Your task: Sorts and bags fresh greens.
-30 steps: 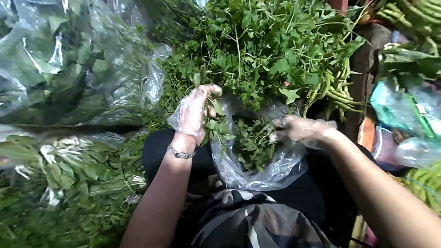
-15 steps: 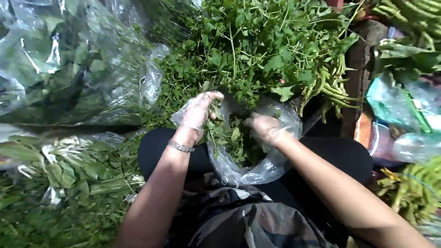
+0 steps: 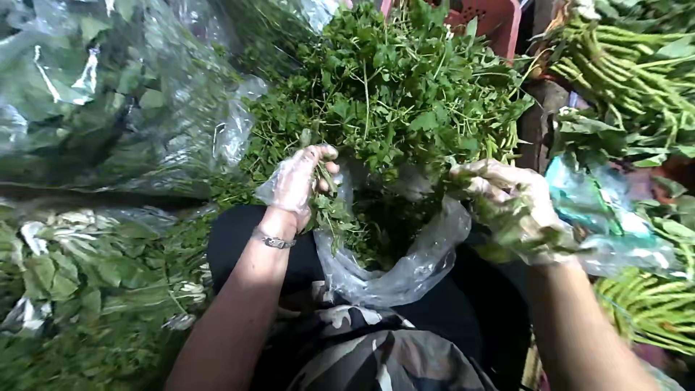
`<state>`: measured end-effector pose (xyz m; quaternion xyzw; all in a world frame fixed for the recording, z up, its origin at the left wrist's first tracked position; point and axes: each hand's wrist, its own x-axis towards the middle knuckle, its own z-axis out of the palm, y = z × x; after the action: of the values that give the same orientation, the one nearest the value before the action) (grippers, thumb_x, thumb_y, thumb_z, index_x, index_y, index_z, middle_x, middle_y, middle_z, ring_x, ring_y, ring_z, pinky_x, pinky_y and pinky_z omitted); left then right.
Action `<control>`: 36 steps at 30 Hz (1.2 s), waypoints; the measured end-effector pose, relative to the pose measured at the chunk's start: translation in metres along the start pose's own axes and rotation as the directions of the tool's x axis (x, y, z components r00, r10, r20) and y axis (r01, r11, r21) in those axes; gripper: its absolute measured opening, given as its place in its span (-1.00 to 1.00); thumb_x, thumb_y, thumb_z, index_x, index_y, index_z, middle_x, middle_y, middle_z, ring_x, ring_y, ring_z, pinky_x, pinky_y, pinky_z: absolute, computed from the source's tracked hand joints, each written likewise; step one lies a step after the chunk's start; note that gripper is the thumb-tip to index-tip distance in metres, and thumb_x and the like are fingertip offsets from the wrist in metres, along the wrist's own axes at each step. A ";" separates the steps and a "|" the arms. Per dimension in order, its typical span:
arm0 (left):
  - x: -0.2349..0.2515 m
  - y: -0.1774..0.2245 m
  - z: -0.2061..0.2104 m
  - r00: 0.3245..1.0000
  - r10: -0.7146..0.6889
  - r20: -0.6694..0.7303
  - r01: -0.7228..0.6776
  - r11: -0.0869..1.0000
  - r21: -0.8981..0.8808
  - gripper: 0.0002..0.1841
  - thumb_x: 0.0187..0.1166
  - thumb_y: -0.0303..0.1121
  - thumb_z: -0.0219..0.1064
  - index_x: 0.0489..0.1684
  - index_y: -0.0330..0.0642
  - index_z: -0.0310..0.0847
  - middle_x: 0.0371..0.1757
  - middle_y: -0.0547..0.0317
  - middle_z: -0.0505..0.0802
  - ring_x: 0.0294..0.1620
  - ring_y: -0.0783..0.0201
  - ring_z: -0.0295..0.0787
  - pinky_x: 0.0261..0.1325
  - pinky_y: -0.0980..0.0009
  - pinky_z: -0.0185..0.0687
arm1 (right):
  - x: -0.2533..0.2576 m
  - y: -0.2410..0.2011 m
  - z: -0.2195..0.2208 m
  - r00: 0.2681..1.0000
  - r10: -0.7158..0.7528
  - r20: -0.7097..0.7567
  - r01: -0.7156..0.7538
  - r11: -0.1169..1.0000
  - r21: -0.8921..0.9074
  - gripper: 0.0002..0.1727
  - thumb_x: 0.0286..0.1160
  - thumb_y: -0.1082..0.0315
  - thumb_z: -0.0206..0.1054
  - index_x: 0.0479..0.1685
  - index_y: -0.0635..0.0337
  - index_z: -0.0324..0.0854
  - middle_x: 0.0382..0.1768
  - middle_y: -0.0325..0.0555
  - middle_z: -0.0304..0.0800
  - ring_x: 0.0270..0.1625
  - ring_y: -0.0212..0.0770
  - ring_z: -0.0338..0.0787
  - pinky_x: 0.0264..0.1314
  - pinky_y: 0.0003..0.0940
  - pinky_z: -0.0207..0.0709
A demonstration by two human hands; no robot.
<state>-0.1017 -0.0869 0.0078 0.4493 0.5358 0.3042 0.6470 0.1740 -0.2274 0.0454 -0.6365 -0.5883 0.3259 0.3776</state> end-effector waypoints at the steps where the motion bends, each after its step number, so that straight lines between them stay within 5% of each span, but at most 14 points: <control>1: 0.001 -0.002 0.000 1.000 0.008 0.005 -0.008 1.000 0.003 -0.65 0.88 -0.11 -0.04 0.10 0.04 0.71 -0.17 0.35 0.79 -0.49 0.44 0.60 -0.41 0.52 0.58 | -0.004 0.009 0.007 0.994 0.104 -0.033 -0.098 0.984 0.152 -0.76 0.65 0.42 0.19 0.12 0.21 0.70 -0.06 -0.32 0.82 -0.08 -0.58 0.75 -0.03 -0.64 0.67; 5: 0.003 -0.008 0.003 0.997 0.049 0.053 -0.053 0.996 0.072 -0.65 0.89 -0.12 -0.09 0.04 0.00 0.64 -0.24 0.38 0.79 -0.55 0.48 0.54 -0.42 0.53 0.57 | -0.002 0.000 0.019 0.951 0.298 -0.081 -0.285 0.948 0.140 -0.70 0.69 0.45 0.11 0.24 0.20 0.66 -0.02 -0.34 0.81 -0.08 -0.62 0.73 0.00 -0.61 0.66; 9: -0.006 -0.015 0.013 0.978 -0.087 0.188 0.044 0.975 0.220 -0.64 0.84 -0.03 0.02 0.17 -0.06 0.59 -0.26 0.28 0.74 -0.53 0.44 0.48 -0.47 0.49 0.43 | -0.001 0.002 0.033 0.988 0.150 -0.043 -0.137 0.964 0.228 -0.70 0.59 0.59 0.11 0.15 0.30 0.66 -0.04 -0.35 0.80 -0.07 -0.66 0.71 0.00 -0.71 0.62; 13: -0.012 -0.018 0.032 0.942 -0.130 0.310 0.041 0.960 0.276 -0.69 0.73 -0.32 0.26 0.36 -0.17 0.55 -0.09 0.14 0.75 -0.31 0.37 0.57 -0.25 0.42 0.50 | 0.012 0.001 0.049 0.986 0.152 -0.066 -0.122 0.934 0.335 -0.71 0.69 0.45 0.12 0.22 0.25 0.67 0.01 -0.28 0.85 -0.04 -0.47 0.82 0.07 -0.49 0.75; 15: -0.021 -0.014 0.044 0.931 -0.152 0.331 0.051 0.954 0.295 -0.56 0.61 -0.48 0.37 0.46 -0.22 0.46 0.11 0.02 0.76 -0.07 0.32 0.66 0.00 0.36 0.62 | 0.020 -0.006 0.053 0.982 0.171 -0.085 -0.133 0.931 0.340 -0.69 0.71 0.39 0.10 0.24 0.29 0.64 0.01 -0.22 0.84 -0.04 -0.41 0.83 0.06 -0.43 0.77; 17: -0.030 -0.014 0.060 0.929 -0.189 0.319 0.129 0.971 0.200 -0.47 0.54 -0.60 0.39 0.52 -0.33 0.39 0.11 -0.01 0.73 -0.05 0.36 0.64 0.06 0.44 0.60 | 0.025 -0.017 0.057 0.973 0.210 -0.100 -0.177 0.947 0.266 -0.70 0.74 0.35 0.16 0.25 0.29 0.65 0.05 -0.18 0.84 0.01 -0.47 0.80 0.12 -0.48 0.71; 19: -0.035 -0.030 0.074 0.949 -0.162 0.269 0.161 0.987 0.026 -0.79 0.56 -0.67 0.26 0.10 -0.39 0.51 -0.25 0.18 0.65 -0.29 0.51 0.53 -0.16 0.60 0.50 | 0.025 -0.026 0.065 0.968 0.220 -0.122 -0.195 0.962 0.190 -0.71 0.73 0.35 0.19 0.22 0.29 0.67 0.02 -0.16 0.81 -0.02 -0.51 0.73 0.12 -0.49 0.62; 22: -0.026 -0.053 0.085 0.961 -0.169 0.220 0.176 0.984 -0.016 -0.65 0.70 -0.60 0.18 0.43 -0.41 0.43 -0.02 0.08 0.69 -0.15 0.46 0.56 -0.01 0.53 0.55 | 0.028 -0.015 0.075 0.969 0.219 -0.116 -0.193 0.960 0.205 -0.60 0.65 0.42 0.30 0.45 0.19 0.54 0.08 -0.17 0.78 -0.07 -0.50 0.75 0.00 -0.51 0.68; 24: -0.022 -0.060 0.084 0.986 -0.113 0.125 0.112 0.994 0.017 -0.64 0.70 -0.56 0.17 0.44 -0.37 0.42 -0.01 0.09 0.69 -0.18 0.49 0.55 -0.05 0.56 0.54 | 0.021 0.010 0.072 0.969 0.248 -0.023 -0.245 0.966 0.089 -0.47 0.58 0.42 0.35 0.52 0.28 0.34 0.09 0.01 0.72 -0.03 -0.27 0.75 0.04 -0.28 0.68; 27: -0.006 -0.061 0.077 0.991 -0.130 -0.033 0.133 0.980 0.149 -0.59 0.76 -0.26 0.24 0.47 -0.28 0.48 0.07 -0.05 0.70 -0.17 0.25 0.53 -0.06 0.28 0.51 | 0.008 0.041 0.059 0.838 0.447 0.314 -0.372 0.888 -0.271 -0.63 0.69 0.37 0.29 0.32 0.44 0.53 0.14 0.25 0.72 0.19 0.08 0.75 0.35 0.04 0.57; 29: -0.003 -0.061 0.075 0.989 -0.131 -0.071 0.141 0.975 0.170 -0.57 0.76 -0.17 0.25 0.45 -0.24 0.51 0.06 -0.04 0.72 -0.19 0.24 0.53 -0.08 0.26 0.49 | 0.003 0.047 0.056 0.765 0.540 0.352 -0.386 0.821 -0.420 -0.65 0.75 0.38 0.19 0.36 0.37 0.61 0.32 0.30 0.67 0.41 0.19 0.66 0.54 0.12 0.42; 32: -0.007 -0.058 0.079 0.990 -0.135 -0.045 0.140 0.983 0.121 -0.62 0.72 -0.25 0.30 0.37 -0.29 0.51 -0.08 0.04 0.69 -0.29 0.33 0.51 -0.19 0.37 0.48 | -0.003 0.044 0.063 0.957 0.277 0.085 -0.236 0.916 -0.325 -0.72 0.67 0.40 0.28 0.19 0.38 0.72 0.16 0.28 0.76 0.25 0.19 0.75 0.39 0.14 0.56; 34: -0.013 -0.058 0.082 0.990 -0.143 -0.007 0.143 0.986 0.084 -0.61 0.68 -0.30 0.35 0.37 -0.31 0.51 -0.12 0.07 0.70 -0.31 0.37 0.53 -0.21 0.43 0.50 | 0.001 0.037 0.069 0.987 0.150 0.049 -0.137 0.969 -0.205 -0.66 0.67 0.32 0.29 0.26 0.33 0.71 0.19 0.16 0.80 0.25 0.04 0.79 0.39 0.03 0.59; 36: -0.020 -0.054 0.084 0.990 -0.139 -0.004 0.139 0.984 0.108 -0.66 0.67 -0.34 0.35 0.30 -0.32 0.56 -0.16 0.11 0.70 -0.32 0.41 0.52 -0.20 0.47 0.49 | 0.007 0.027 0.072 0.966 0.204 0.158 -0.194 0.978 -0.079 -0.65 0.65 0.26 0.35 0.22 0.32 0.71 0.07 0.07 0.84 0.11 -0.13 0.82 0.29 -0.09 0.63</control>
<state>-0.0302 -0.1474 -0.0308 0.4457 0.5805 0.2281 0.6421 0.1263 -0.2142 -0.0138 -0.6746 -0.5607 0.3952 0.2725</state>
